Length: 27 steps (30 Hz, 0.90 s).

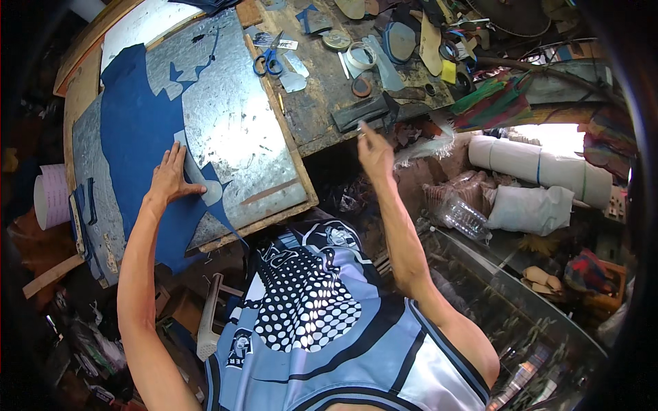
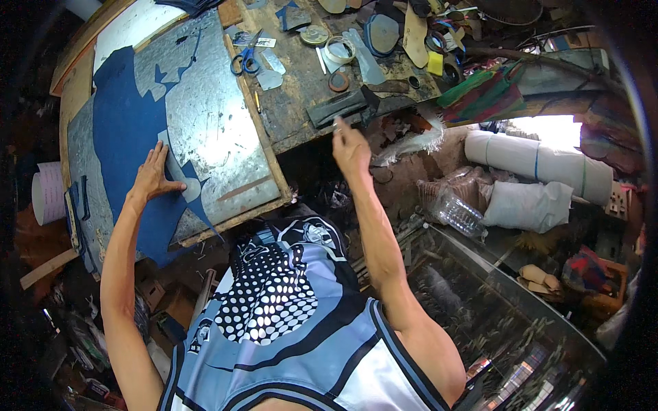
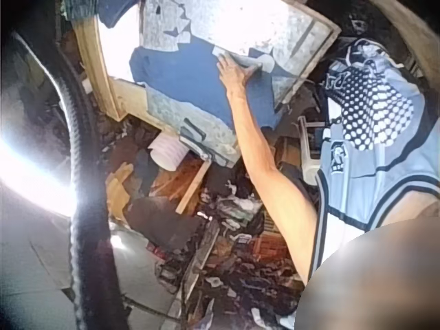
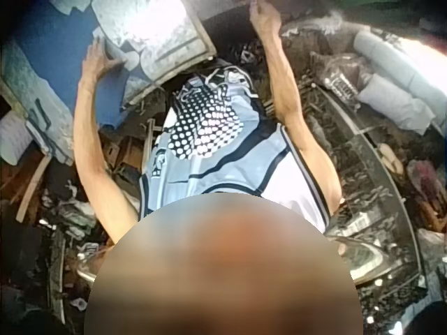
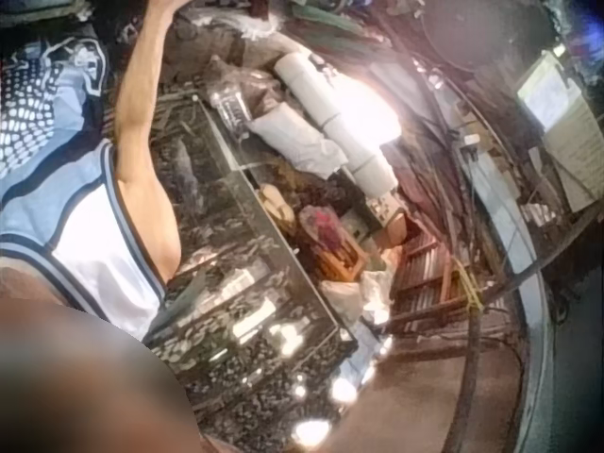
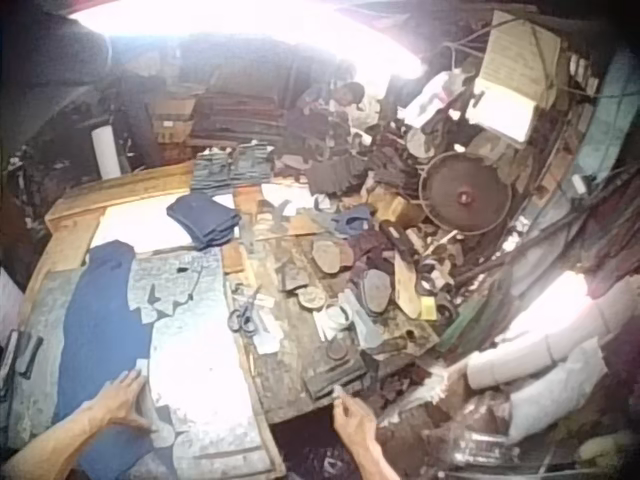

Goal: Cutting out shoe patterns from blue leather using metal templates and a small handheld cutter.

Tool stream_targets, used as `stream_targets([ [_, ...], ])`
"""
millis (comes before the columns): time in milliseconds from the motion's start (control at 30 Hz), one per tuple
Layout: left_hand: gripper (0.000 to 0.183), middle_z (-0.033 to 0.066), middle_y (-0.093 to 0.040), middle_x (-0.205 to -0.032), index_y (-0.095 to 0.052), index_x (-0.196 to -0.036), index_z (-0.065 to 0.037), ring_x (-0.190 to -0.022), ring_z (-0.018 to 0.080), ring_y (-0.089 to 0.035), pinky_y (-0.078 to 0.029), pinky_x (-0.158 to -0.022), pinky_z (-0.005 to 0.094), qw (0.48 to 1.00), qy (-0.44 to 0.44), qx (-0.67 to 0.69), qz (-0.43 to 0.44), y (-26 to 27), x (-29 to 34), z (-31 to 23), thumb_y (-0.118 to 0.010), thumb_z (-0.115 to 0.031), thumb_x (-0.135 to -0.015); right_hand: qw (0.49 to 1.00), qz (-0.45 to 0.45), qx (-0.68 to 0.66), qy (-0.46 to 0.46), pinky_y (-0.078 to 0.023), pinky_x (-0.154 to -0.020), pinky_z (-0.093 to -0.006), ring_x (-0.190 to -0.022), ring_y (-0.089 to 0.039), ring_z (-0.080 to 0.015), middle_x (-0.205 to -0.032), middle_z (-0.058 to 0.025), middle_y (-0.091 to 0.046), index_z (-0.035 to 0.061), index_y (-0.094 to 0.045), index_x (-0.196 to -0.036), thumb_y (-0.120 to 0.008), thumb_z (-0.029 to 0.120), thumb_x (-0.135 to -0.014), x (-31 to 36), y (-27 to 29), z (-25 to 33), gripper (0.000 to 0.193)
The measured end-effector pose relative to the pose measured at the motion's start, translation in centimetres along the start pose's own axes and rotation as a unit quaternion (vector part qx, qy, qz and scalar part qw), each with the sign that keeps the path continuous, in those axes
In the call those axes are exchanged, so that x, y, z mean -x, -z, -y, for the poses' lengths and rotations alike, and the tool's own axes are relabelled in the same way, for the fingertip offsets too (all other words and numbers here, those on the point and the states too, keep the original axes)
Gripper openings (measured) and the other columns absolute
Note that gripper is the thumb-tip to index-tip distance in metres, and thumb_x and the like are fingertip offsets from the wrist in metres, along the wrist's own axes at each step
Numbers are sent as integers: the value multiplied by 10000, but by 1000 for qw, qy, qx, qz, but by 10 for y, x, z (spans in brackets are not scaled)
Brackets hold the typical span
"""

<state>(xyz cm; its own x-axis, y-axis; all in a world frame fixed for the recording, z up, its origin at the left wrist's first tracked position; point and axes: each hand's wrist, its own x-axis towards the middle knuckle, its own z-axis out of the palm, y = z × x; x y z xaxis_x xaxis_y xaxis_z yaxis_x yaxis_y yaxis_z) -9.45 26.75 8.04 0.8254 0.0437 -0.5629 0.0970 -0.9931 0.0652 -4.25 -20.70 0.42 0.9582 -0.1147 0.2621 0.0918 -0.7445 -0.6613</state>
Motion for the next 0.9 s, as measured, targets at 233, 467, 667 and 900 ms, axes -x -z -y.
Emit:
stream_targets([
  [233, 1319, 134, -148, -1617, -223, -1532, -71, -1461, 398, -197, -276, -1109, 637, 1000, -1, 1, 8, -1, -3, 1, -854, -631, -517, 998, 59, 9, 1, -494, -694, -431, -756, -616, -358, -788, -176, -622, 159, -694, -1174, -623, 192, -890, 9, -2, 3, 295],
  [467, 1323, 136, -154, -1614, -224, -1533, -81, -1458, 400, -204, -283, -1109, 629, 1000, -2, -4, 1, -4, -4, 3, -859, -629, -510, 996, 72, -4, 50, -490, -677, -420, -729, -606, -362, -783, -184, -627, 143, -691, -1182, -625, 169, -881, 13, -4, 1, 308],
  [667, 1329, 137, -158, -1614, -228, -1529, -70, -1460, 392, -204, -283, -1117, 613, 1000, -7, -1, -4, -3, -6, 3, -862, -629, -503, 999, 49, -13, 15, -492, -702, -435, -766, -621, -367, -827, -194, -647, 150, -696, -1168, -613, 188, -884, 5, -8, -16, 299],
  [900, 1325, 135, -157, -1615, -223, -1530, -68, -1461, 390, -204, -283, -1120, 607, 1000, -4, 1, -5, -5, -3, 4, -855, -633, -511, 995, 69, 70, -10, -478, -804, -426, -913, -583, -390, -993, -192, -599, 121, -596, -1296, -555, 147, -926, -17, 23, -16, 374],
])
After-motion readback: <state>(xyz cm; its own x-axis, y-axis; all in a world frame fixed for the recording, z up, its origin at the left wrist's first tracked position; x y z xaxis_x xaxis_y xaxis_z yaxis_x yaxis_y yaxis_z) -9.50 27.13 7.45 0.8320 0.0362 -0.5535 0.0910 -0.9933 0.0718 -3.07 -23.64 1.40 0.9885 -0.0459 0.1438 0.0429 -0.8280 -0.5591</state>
